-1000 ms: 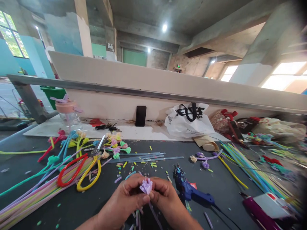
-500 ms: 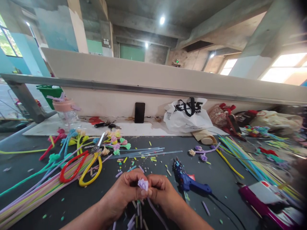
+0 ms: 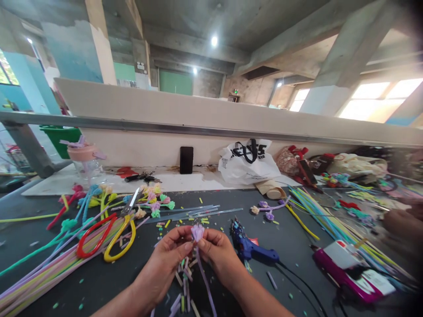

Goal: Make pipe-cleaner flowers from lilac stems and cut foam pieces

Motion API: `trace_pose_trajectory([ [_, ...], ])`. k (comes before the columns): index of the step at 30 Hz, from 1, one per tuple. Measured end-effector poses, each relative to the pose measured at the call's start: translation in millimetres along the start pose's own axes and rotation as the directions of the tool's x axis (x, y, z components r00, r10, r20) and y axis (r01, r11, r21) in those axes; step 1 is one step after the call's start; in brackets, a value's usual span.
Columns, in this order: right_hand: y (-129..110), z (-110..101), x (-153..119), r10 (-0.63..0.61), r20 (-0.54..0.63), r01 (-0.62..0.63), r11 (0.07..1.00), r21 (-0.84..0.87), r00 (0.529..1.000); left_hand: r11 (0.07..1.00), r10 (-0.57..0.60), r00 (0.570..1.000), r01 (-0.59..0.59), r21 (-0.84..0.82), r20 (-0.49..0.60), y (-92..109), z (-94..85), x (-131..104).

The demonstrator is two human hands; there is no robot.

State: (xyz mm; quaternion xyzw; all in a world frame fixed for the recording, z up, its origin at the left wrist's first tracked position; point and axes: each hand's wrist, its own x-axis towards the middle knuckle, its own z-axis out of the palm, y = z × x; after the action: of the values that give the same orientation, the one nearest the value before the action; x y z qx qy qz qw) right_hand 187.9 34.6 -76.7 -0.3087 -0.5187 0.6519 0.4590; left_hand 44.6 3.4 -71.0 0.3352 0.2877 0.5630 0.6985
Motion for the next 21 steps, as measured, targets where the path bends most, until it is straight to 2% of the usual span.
trace_pose_trajectory([
  [4, 4.4, -4.4, 3.5, -0.022, -0.053, 0.024, 0.999, 0.031, 0.998, 1.000, -0.008, 0.995, 0.010, 0.017, -0.103, -1.6, -1.4, 1.0],
  [6, 5.9, -5.0, 3.6, -0.012, -0.050, 0.013, 0.999, 0.032, 0.999, 0.999, -0.010, 0.993, 0.013, 0.031, -0.116, -2.6, -1.7, 1.4],
  [9, 6.0, -3.5, 2.4, 0.007, -0.035, -0.006, 1.000, 0.020, 0.999, 0.999, -0.008, 0.997, 0.010, 0.036, -0.071, -2.9, 0.3, 1.5],
  [14, -0.4, 0.1, 1.1, 0.062, 0.011, -0.062, 0.998, 0.022, 0.998, 0.998, -0.048, 0.996, 0.044, 0.044, 0.079, -1.2, 4.9, -0.1],
  [16, -2.3, 0.4, 1.3, 0.086, 0.015, -0.087, 0.996, 0.027, 0.996, 0.997, -0.046, 0.995, 0.040, 0.073, 0.086, -1.9, 4.1, -1.0],
  [21, -1.7, -0.5, 1.9, 0.121, 0.063, -0.126, 0.989, 0.079, 0.991, 0.978, 0.027, 0.999, -0.031, 0.205, 0.023, -4.6, -1.2, -1.8],
])
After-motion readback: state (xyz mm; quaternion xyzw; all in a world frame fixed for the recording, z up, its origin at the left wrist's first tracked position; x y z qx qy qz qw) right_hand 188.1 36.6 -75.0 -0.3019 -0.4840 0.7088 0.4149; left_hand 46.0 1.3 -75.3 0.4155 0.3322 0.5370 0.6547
